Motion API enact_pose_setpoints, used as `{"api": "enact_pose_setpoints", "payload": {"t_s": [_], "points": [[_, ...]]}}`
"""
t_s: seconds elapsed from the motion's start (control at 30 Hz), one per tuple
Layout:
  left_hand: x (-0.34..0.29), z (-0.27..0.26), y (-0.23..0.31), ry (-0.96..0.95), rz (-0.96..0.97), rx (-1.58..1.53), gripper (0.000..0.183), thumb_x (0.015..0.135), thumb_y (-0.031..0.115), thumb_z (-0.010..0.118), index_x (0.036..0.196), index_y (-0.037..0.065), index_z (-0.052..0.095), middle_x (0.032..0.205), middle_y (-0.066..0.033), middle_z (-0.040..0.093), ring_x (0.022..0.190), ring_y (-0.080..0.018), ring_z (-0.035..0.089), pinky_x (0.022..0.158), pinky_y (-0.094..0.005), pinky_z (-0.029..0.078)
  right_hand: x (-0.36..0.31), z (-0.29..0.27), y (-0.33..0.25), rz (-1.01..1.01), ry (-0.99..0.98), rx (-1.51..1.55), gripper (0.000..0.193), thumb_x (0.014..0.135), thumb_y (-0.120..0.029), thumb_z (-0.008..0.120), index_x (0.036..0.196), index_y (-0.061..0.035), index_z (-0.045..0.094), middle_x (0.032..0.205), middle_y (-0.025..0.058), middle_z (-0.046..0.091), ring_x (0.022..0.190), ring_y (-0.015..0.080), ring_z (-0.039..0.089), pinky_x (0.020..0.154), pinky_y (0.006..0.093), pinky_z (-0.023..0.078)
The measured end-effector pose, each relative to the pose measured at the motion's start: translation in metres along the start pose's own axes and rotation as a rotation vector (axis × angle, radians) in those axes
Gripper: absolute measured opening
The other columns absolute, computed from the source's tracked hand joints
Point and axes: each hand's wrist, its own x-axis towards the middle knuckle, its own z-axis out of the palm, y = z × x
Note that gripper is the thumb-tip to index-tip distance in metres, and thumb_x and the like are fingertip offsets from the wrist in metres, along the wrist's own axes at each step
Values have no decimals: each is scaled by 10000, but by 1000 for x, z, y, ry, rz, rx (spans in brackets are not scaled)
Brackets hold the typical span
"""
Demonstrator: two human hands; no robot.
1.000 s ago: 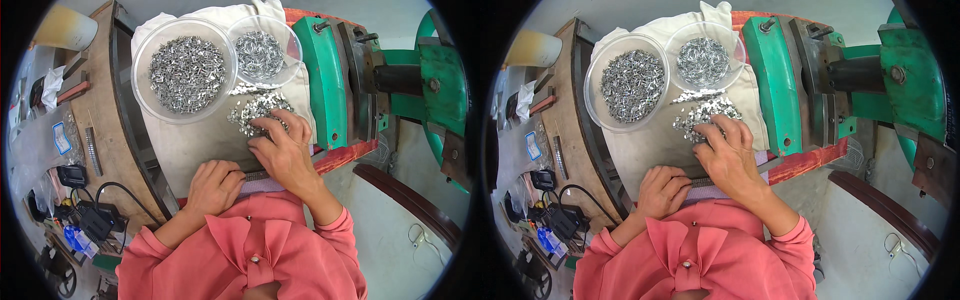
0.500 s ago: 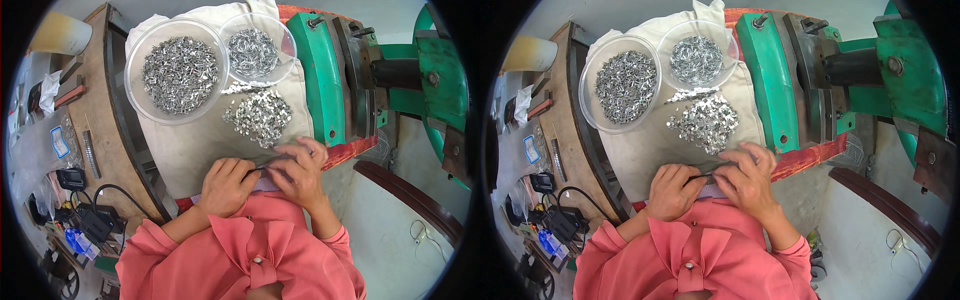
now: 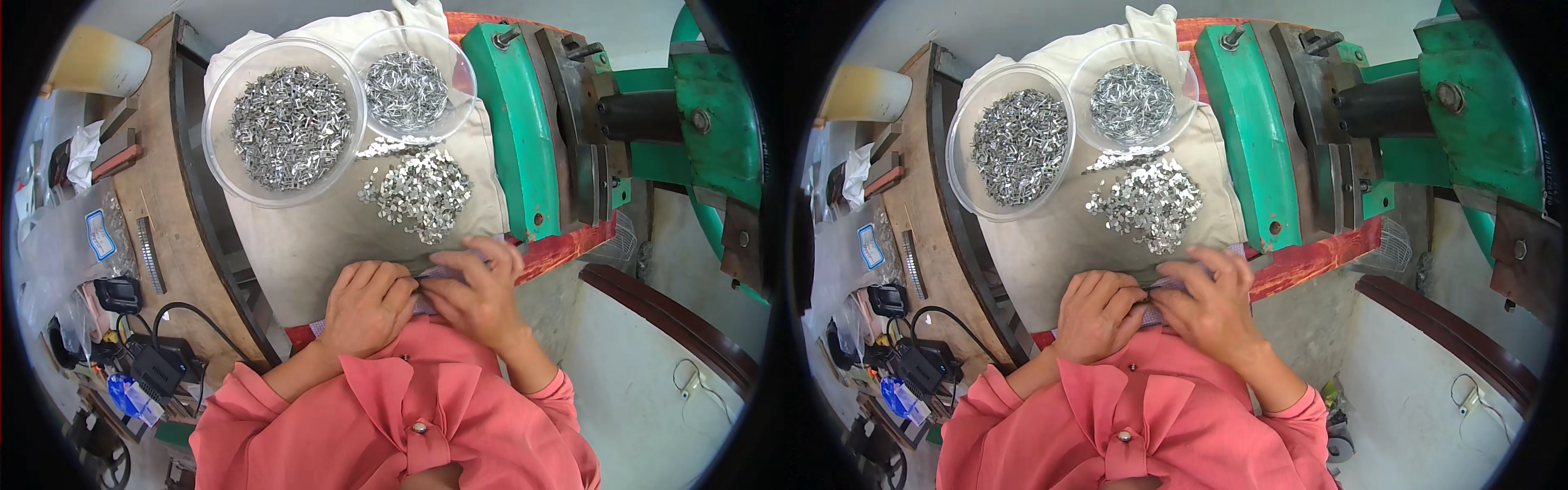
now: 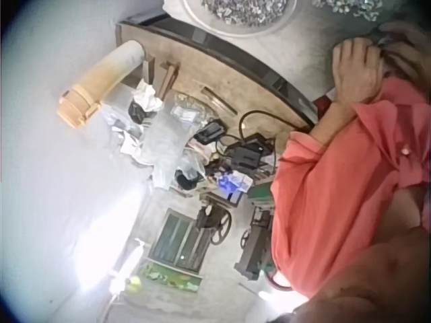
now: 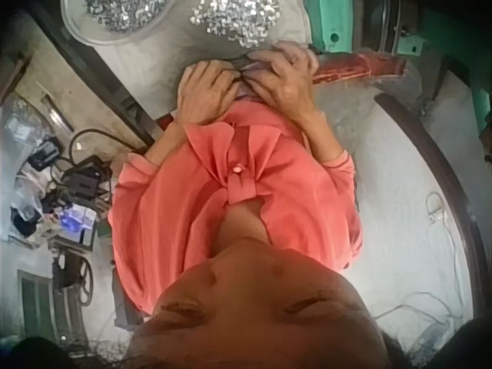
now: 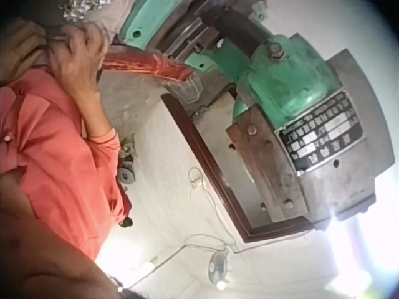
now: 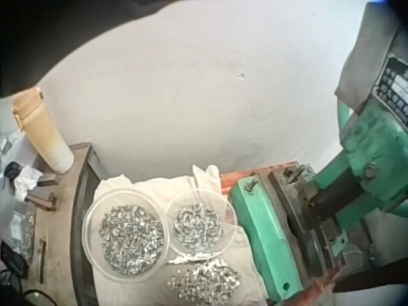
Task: The person assembles and presses small metal components using a manual press machine.
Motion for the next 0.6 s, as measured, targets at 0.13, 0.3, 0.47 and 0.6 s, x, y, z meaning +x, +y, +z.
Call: {"api": "enact_pose_setpoints", "payload": {"t_s": [0.13,0.3,0.47,0.6], "points": [[-3,4,-2,12,17,17,140,774,107,767,880,92,677,975,-16,652,900,-222,615,826,-369,465,26,-2,14,62,5,76,186,710,-167,797,888,-193,751,1145,-33,652,1211,265,500,1020,454,311],[-2,6,-4,2,29,43,129,778,107,767,862,92,671,969,-12,650,889,-222,609,830,-364,458,57,17,22,-68,17,13,131,733,-158,776,851,-157,718,1162,-3,633,1212,277,504,1028,456,323],[-1,1,-3,-14,7,19,189,760,120,776,915,93,672,981,-16,642,892,-226,607,825,-363,454,63,16,17,-35,-4,22,96,750,-140,750,828,-122,697,1171,11,626,1221,267,503,1044,459,319],[-2,-3,-5,-39,-7,-20,266,740,131,790,973,92,668,990,-30,635,902,-233,608,825,-365,452,59,16,14,-12,10,-44,149,721,-125,789,847,-151,713,1177,-18,654,1236,291,490,1030,452,300]]}}
